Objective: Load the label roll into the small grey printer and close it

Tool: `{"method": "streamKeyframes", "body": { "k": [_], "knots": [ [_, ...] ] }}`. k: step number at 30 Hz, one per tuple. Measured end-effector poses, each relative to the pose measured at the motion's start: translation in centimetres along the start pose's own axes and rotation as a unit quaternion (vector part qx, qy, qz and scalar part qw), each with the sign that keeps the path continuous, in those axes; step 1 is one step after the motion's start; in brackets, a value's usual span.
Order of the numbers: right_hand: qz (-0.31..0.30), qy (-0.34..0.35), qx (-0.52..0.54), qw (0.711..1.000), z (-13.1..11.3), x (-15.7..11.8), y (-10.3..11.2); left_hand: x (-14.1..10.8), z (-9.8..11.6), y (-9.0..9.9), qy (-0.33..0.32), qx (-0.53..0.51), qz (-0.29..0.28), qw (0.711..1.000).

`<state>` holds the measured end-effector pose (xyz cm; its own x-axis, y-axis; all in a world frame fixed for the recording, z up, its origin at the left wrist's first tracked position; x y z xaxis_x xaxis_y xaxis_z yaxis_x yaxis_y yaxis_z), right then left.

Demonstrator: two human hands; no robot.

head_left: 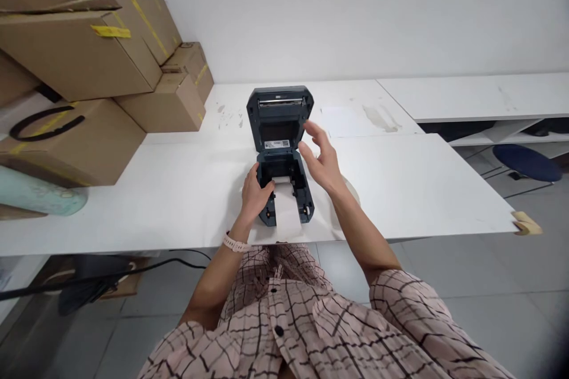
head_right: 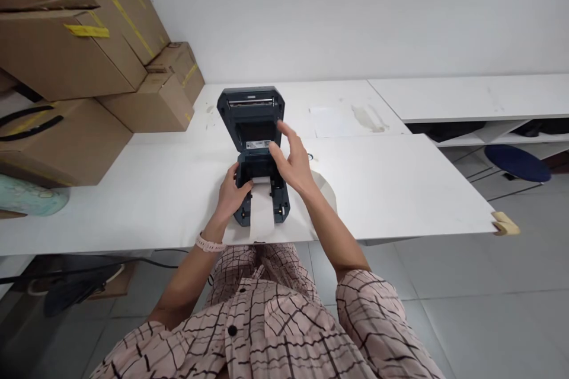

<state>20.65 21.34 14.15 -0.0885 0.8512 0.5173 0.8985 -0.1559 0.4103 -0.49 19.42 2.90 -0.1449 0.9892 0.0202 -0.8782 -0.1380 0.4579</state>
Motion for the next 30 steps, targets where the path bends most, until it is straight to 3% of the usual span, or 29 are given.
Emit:
{"method": "streamKeyframes", "body": {
  "k": [3,5,7,9,12,14,16,18,20,22,25,27,30],
  "knots": [
    [-0.167,0.022,-0.142,0.975,0.0,0.5,-4.0,0.2,0.3,0.1,0.002,0.008,0.016,1.000],
    [-0.319,0.034,-0.248,0.914,0.8,-0.5,-7.6,0.2,0.6,0.3,-0.003,0.018,0.016,1.000],
    [-0.420,0.043,-0.325,0.846,1.8,-1.6,-10.3,0.1,0.8,0.4,-0.007,0.031,0.008,0.999],
    [-0.472,0.048,-0.343,0.811,2.2,-2.1,-11.9,0.0,1.0,0.6,-0.010,0.041,0.004,0.999],
    [-0.514,0.055,-0.292,0.804,1.6,-2.5,-12.2,-0.2,1.3,0.8,-0.017,0.047,0.006,0.999],
    [-0.541,0.052,-0.199,0.816,0.5,-3.0,-10.6,-0.3,1.3,0.8,-0.018,0.043,0.001,0.999],
    [-0.540,0.054,-0.060,0.838,-1.1,-3.4,-7.3,-0.4,1.1,0.7,-0.022,0.026,-0.006,0.999],
    [-0.496,0.071,0.074,0.862,-2.3,-3.6,-2.3,-0.5,1.0,0.6,-0.028,0.007,-0.012,0.999],
    [-0.420,0.085,0.168,0.888,-2.1,-4.0,3.7,-0.5,0.8,0.6,-0.030,-0.004,-0.013,0.999],
    [-0.327,0.069,0.215,0.918,0.2,-4.6,9.4,-0.4,0.5,0.6,-0.021,-0.006,-0.006,1.000],
    [-0.145,-0.032,0.208,0.967,6.6,-5.6,16.2,-0.3,0.1,0.6,-0.010,-0.012,0.009,1.000],
    [-0.074,-0.116,0.199,0.970,11.1,-6.6,17.9,-0.2,-0.1,0.6,-0.013,-0.025,0.014,1.000],
    [-0.079,-0.202,0.187,0.958,15.9,-7.6,15.8,-0.1,-0.4,0.4,-0.018,-0.041,0.017,0.999]
  ]
}}
Point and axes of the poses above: each hand's wrist, its own x-axis towards the middle knuckle, its own y-axis out of the back of the hand, z = x × y, the point moved 9 cm from there along x, towards the middle knuckle, and after that the axes turned 1 degree about -z, right-handed, at the moved point
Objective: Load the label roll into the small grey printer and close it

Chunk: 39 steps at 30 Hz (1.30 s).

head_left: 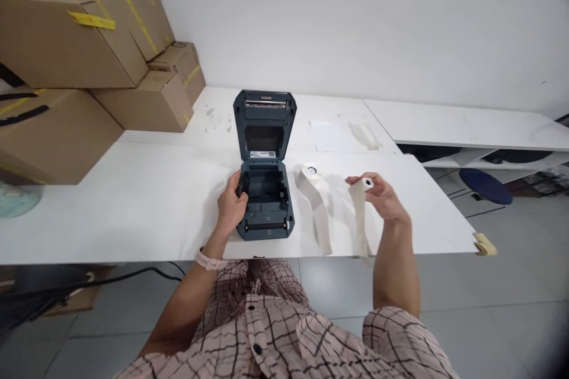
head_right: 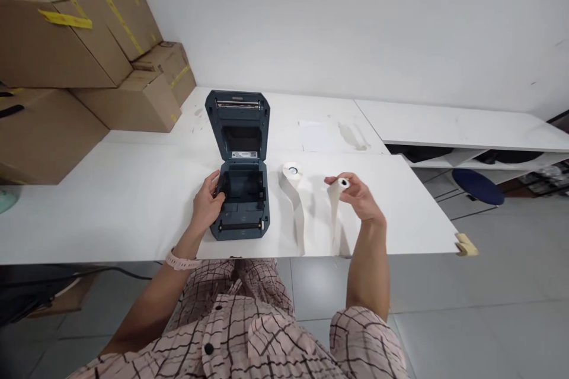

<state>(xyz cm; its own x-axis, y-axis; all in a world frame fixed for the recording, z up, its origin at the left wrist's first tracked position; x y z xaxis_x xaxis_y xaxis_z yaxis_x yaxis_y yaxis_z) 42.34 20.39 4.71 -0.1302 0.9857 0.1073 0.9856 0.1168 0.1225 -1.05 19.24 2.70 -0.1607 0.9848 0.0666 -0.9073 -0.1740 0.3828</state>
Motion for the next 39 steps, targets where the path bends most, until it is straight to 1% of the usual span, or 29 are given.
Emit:
{"method": "streamKeyframes", "body": {
  "k": [2,4,6,8,11,13,15,18,20,22,25,27,28,29,30,31,32,33,34,36,38,39],
  "knots": [
    [-0.020,-0.039,-0.018,0.999,2.8,1.1,-1.8,0.0,-0.2,0.0,-0.001,-0.003,0.003,1.000],
    [-0.043,-0.069,-0.037,0.996,4.9,2.0,-3.8,0.0,-0.2,0.0,-0.001,-0.004,0.000,1.000],
    [-0.061,-0.077,-0.044,0.994,5.9,2.5,-5.0,0.0,-0.1,0.0,0.003,0.006,-0.008,1.000],
    [-0.074,-0.067,-0.033,0.994,5.8,2.8,-5.2,-0.1,0.1,0.0,0.008,0.025,-0.012,1.000],
    [-0.077,-0.031,-0.017,0.996,3.7,3.4,-4.2,-0.2,0.6,0.2,0.011,0.044,-0.004,0.999],
    [-0.093,-0.022,-0.048,0.994,2.2,4.4,-4.2,-0.2,0.7,0.2,0.013,0.047,0.000,0.999],
    [-0.135,-0.042,-0.111,0.984,1.4,6.1,-5.5,-0.2,0.8,0.2,0.014,0.046,0.002,0.999],
    [-0.208,-0.074,-0.204,0.954,1.3,8.8,-8.7,-0.2,0.8,0.1,0.015,0.038,0.002,0.999],
    [-0.222,-0.068,-0.232,0.944,1.3,10.5,-10.3,-0.2,0.8,0.1,0.017,0.029,0.001,0.999],
    [-0.210,-0.054,-0.237,0.947,1.1,11.4,-11.0,-0.3,0.6,0.2,0.019,0.025,0.005,0.999],
    [-0.168,-0.034,-0.219,0.961,-0.1,11.5,-11.1,-0.3,0.6,0.2,0.012,0.019,0.010,1.000],
    [-0.134,-0.007,-0.152,0.979,-2.2,11.0,-11.5,-0.3,0.8,0.2,-0.001,0.011,0.010,1.000],
    [-0.123,0.011,-0.114,0.986,-3.6,10.7,-12.1,-0.4,0.9,0.2,-0.004,0.009,0.010,1.000],
    [-0.123,0.031,-0.085,0.988,-5.1,10.4,-13.1,-0.4,1.0,0.1,-0.004,0.010,0.010,1.000],
    [-0.135,0.054,-0.076,0.986,-6.6,10.1,-14.5,-0.4,1.0,0.1,-0.001,0.013,0.009,1.000],
    [-0.160,0.078,-0.093,0.980,-8.1,9.8,-16.3,-0.4,1.0,0.1,0.003,0.018,0.009,1.000],
    [-0.197,0.100,-0.133,0.966,-9.2,9.5,-18.5,-0.4,1.1,0.2,0.005,0.023,0.008,1.000],
    [-0.239,0.115,-0.189,0.945,-10.0,9.2,-20.9,-0.4,1.1,0.2,0.006,0.027,0.008,1.000],
    [-0.278,0.124,-0.258,0.917,-10.2,9.0,-23.2,-0.4,1.1,0.2,0.007,0.031,0.008,0.999],
    [-0.330,0.121,-0.405,0.844,-9.4,8.9,-26.9,-0.4,1.0,0.2,0.009,0.032,0.005,0.999],
    [-0.345,0.102,-0.518,0.776,-7.8,9.2,-29.2,-0.4,0.8,0.1,0.010,0.025,0.000,1.000],
    [-0.346,0.093,-0.552,0.753,-7.1,9.4,-29.9,-0.4,0.7,0.0,0.008,0.020,-0.001,1.000]
  ]
}}
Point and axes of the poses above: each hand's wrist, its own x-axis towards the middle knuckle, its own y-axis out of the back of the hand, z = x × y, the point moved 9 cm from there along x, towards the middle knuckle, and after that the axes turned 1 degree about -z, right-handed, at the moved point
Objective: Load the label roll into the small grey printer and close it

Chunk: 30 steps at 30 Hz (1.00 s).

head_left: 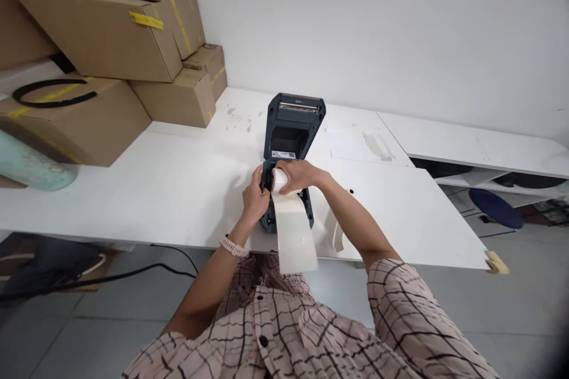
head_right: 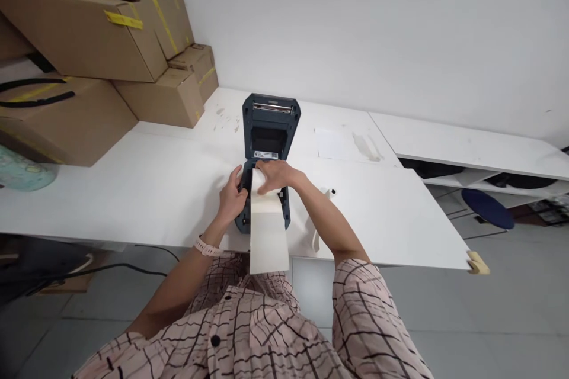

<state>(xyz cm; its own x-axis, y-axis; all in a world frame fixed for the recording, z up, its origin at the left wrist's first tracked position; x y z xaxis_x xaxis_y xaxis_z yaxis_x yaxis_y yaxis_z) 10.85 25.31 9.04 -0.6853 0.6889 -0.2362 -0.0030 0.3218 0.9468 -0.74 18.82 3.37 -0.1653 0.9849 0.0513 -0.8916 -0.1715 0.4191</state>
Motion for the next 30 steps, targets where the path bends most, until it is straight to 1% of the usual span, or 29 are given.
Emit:
{"method": "streamKeyframes", "body": {
  "k": [3,5,6,8,10,12,13,15,18,23,27,30],
  "knots": [
    [-0.031,-0.026,-0.032,0.999,-0.2,1.2,-1.6,0.1,0.0,0.0,-0.006,-0.001,0.004,1.000],
    [-0.030,-0.036,-0.031,0.998,-0.2,0.5,-2.1,0.1,0.0,0.0,-0.002,0.008,0.007,1.000],
    [-0.019,-0.037,-0.030,0.999,-0.4,-0.4,-2.1,0.1,-0.1,0.1,0.001,0.008,0.008,1.000],
    [0.036,-0.017,-0.015,0.999,-1.2,-2.9,-1.9,0.1,-0.1,0.1,0.003,-0.002,0.008,1.000],
    [0.105,0.026,0.017,0.994,-2.7,-6.3,-2.2,0.0,-0.2,0.1,0.001,-0.018,0.011,1.000],
    [0.146,0.058,0.047,0.986,-4.3,-9.7,-3.5,0.0,-0.5,-0.1,-0.005,-0.043,0.011,0.999],
    [0.153,0.059,0.055,0.985,-4.8,-10.9,-4.5,0.1,-0.6,-0.2,-0.009,-0.064,0.009,0.998],
    [0.162,0.044,0.062,0.984,-5.6,-12.6,-6.3,0.3,-1.0,-0.7,-0.016,-0.116,-0.001,0.993],
    [0.177,0.022,0.066,0.982,-6.0,-13.3,-7.8,0.6,-1.7,-1.5,-0.013,-0.180,-0.024,0.983],
    [0.182,0.021,0.057,0.981,-5.8,-13.0,-8.0,0.5,-2.5,-2.1,0.009,-0.217,-0.055,0.974],
    [0.189,0.022,0.035,0.981,-6.3,-13.0,-8.5,0.6,-2.2,-2.0,0.012,-0.226,-0.069,0.972],
    [0.199,0.015,0.040,0.979,-6.8,-13.4,-8.9,-0.3,-1.8,-1.9,0.032,-0.216,-0.069,0.973]
  ]
}}
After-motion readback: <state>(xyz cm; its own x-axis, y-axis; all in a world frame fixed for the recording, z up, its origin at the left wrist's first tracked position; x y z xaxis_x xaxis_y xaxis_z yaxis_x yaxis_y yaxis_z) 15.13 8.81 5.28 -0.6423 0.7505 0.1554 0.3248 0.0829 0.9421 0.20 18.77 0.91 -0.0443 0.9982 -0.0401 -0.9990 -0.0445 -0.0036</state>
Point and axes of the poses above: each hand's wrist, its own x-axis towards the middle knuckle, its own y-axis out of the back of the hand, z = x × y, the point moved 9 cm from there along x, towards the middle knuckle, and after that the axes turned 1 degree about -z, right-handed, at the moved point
